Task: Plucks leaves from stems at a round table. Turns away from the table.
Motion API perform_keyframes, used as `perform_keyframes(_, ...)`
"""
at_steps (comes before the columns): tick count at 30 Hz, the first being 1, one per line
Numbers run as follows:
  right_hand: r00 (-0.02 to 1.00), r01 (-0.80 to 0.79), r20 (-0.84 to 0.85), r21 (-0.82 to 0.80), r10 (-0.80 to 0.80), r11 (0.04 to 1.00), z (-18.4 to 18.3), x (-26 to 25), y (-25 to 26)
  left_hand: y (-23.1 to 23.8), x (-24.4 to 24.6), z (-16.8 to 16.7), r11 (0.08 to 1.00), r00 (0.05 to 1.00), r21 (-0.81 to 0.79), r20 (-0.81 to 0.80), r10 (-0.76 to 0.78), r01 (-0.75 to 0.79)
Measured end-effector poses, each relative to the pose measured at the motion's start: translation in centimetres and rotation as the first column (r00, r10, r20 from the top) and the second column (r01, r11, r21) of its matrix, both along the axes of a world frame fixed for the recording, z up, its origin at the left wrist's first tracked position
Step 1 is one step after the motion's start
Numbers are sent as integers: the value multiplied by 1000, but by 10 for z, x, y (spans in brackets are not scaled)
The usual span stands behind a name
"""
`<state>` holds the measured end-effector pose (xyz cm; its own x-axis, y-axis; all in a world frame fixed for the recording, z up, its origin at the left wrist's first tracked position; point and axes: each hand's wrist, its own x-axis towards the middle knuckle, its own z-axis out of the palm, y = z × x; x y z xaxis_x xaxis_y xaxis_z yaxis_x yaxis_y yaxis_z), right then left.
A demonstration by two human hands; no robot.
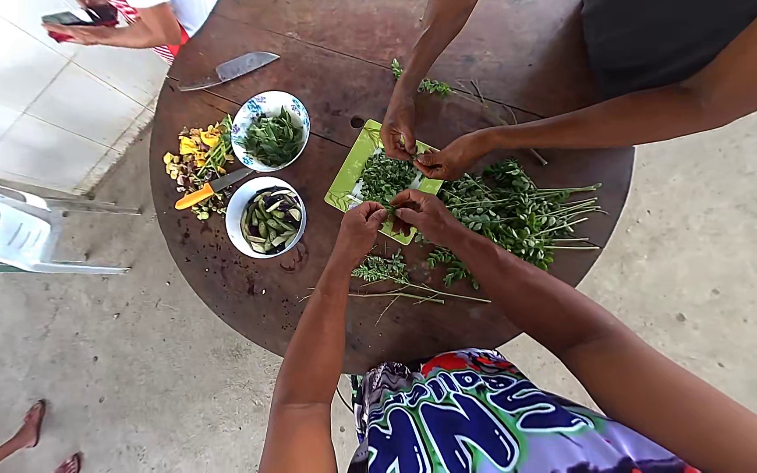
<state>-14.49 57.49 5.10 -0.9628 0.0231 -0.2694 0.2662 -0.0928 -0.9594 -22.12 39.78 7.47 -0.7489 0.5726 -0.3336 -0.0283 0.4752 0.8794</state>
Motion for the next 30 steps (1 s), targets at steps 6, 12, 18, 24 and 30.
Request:
perform_keyframes(6,999,-23,-29,35,24,999,-8,-22,1,4,-11,-5,999,1000,-36,-21,9,-9)
perform_keyframes(12,1000,-16,-18,54,17,998,-14,-34,13,-5,-24,-11,997,997,-15,-5,79,-79)
perform_keyframes(18,986,-95,-71,497,149,862,-27,-53,27,-2,-35,-17,993,993,4,6,122,-122)
perform_keyframes(24,965,-78,-180,496,190,865,-18,-54,18,12,-37,-18,994,993,-1,30,111,-111)
perform_keyframes(30,963,-40,-209,517,171,855,-20,-50,19,17,-36,-17,995,996,80,77,46,-52)
